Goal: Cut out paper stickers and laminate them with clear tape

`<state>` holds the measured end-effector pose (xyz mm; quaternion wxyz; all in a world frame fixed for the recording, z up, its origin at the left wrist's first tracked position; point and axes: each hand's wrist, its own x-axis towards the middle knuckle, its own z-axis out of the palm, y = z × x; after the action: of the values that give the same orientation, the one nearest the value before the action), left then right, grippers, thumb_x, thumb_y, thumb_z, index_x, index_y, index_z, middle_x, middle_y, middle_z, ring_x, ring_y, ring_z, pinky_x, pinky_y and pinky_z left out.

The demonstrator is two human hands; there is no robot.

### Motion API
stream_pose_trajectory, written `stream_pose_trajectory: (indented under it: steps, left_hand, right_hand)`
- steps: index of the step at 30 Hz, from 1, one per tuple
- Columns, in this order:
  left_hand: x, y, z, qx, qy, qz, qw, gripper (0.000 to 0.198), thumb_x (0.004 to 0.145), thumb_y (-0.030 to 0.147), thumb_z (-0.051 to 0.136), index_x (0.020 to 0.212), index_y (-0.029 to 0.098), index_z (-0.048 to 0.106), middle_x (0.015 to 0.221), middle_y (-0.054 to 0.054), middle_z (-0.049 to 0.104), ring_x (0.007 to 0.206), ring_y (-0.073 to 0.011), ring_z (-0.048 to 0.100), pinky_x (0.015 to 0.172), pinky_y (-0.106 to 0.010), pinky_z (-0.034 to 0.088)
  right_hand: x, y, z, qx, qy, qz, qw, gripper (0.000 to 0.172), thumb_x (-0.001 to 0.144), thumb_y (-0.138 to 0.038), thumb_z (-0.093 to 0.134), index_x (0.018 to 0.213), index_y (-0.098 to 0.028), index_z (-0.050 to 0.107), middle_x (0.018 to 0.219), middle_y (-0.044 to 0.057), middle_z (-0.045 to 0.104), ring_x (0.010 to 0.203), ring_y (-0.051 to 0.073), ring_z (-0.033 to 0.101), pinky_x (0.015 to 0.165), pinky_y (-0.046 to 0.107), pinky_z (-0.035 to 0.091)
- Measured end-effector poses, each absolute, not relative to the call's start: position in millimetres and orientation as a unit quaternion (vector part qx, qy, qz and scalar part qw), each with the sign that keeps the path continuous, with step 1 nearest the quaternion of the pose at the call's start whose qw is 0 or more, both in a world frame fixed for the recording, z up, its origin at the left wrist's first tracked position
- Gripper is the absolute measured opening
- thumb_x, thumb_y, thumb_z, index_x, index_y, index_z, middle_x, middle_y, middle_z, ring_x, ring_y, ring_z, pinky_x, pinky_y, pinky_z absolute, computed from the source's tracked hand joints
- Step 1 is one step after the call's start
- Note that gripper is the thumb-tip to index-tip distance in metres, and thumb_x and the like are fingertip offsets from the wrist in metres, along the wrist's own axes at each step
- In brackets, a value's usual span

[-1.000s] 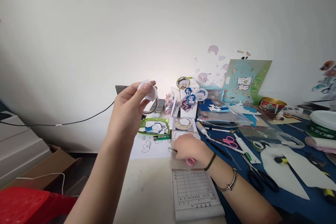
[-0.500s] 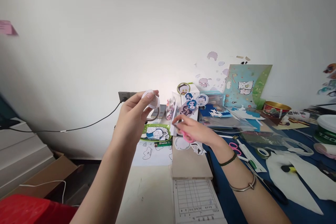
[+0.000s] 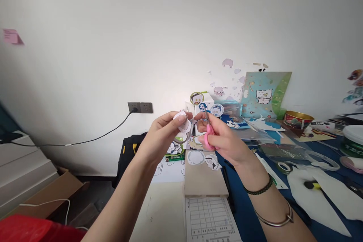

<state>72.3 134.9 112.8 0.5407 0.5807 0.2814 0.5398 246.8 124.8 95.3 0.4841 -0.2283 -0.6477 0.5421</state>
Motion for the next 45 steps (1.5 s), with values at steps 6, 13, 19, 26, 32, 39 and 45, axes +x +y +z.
stream_pose_trajectory:
  steps: [6,13,19,26,32,39,45]
  left_hand:
    - [71,131,113,0.636,0.293,0.547,0.459,0.015,0.077,0.036,0.068,0.076,0.021,0.072,0.099,-0.005,0.070,0.102,-0.0219,0.059,0.081,-0.029,0.045]
    - [72,122,116,0.686,0.257,0.573,0.367,0.006,0.076,0.025,0.071,0.070,0.023,0.072,0.092,-0.005,0.071,0.099,-0.0219,0.062,0.072,-0.028,0.050]
    - [69,119,114,0.712,0.244,0.568,0.333,0.003,0.075,0.023,0.071,0.073,0.023,0.074,0.086,-0.005,0.072,0.093,-0.0229,0.064,0.076,-0.032,0.051]
    - [64,118,116,0.753,0.224,0.547,0.289,0.007,0.076,0.019,0.071,0.075,0.025,0.074,0.086,-0.004,0.073,0.090,-0.0202,0.064,0.074,-0.029,0.051]
    - [61,120,117,0.795,0.207,0.509,0.256,0.009,0.077,0.017,0.069,0.078,0.025,0.073,0.087,-0.002,0.073,0.088,-0.0186,0.066,0.078,-0.029,0.050]
    - [60,118,118,0.812,0.215,0.485,0.244,0.010,0.079,0.017,0.068,0.080,0.027,0.072,0.088,0.001,0.072,0.090,-0.0169,0.066,0.082,-0.028,0.048]
    - [61,118,118,0.812,0.223,0.485,0.236,0.008,0.079,0.019,0.068,0.079,0.026,0.071,0.089,0.001,0.072,0.088,-0.0168,0.066,0.082,-0.028,0.048]
  right_hand:
    - [255,113,105,-0.389,-0.746,0.236,0.486,0.027,0.086,-0.037,0.055,0.109,-0.023,0.059,0.093,0.004,0.050,0.092,0.018,0.052,0.071,0.029,0.048]
    - [289,94,123,-0.435,-0.754,0.169,0.462,0.032,0.076,-0.033,0.071,0.106,-0.024,0.067,0.093,0.005,0.061,0.072,0.015,0.059,0.061,0.027,0.051]
    - [298,94,121,-0.295,-0.801,0.371,0.366,0.029,0.074,-0.035,0.073,0.099,-0.020,0.068,0.055,-0.006,0.041,0.043,0.006,0.035,0.040,0.021,0.033]
    - [296,96,123,-0.262,-0.820,0.408,0.304,0.028,0.080,-0.038,0.067,0.097,-0.016,0.070,0.051,-0.006,0.033,0.046,0.008,0.024,0.040,0.023,0.023]
    - [295,92,125,-0.332,-0.815,0.401,0.256,0.033,0.081,-0.040,0.065,0.103,-0.016,0.071,0.056,-0.004,0.037,0.048,0.007,0.027,0.043,0.024,0.021]
    - [293,92,126,-0.341,-0.814,0.407,0.234,0.032,0.081,-0.040,0.064,0.103,-0.017,0.072,0.053,-0.005,0.034,0.046,0.007,0.023,0.042,0.024,0.019]
    - [291,91,125,-0.346,-0.811,0.410,0.235,0.029,0.082,-0.036,0.064,0.103,-0.018,0.071,0.052,-0.006,0.033,0.047,0.007,0.024,0.042,0.023,0.019]
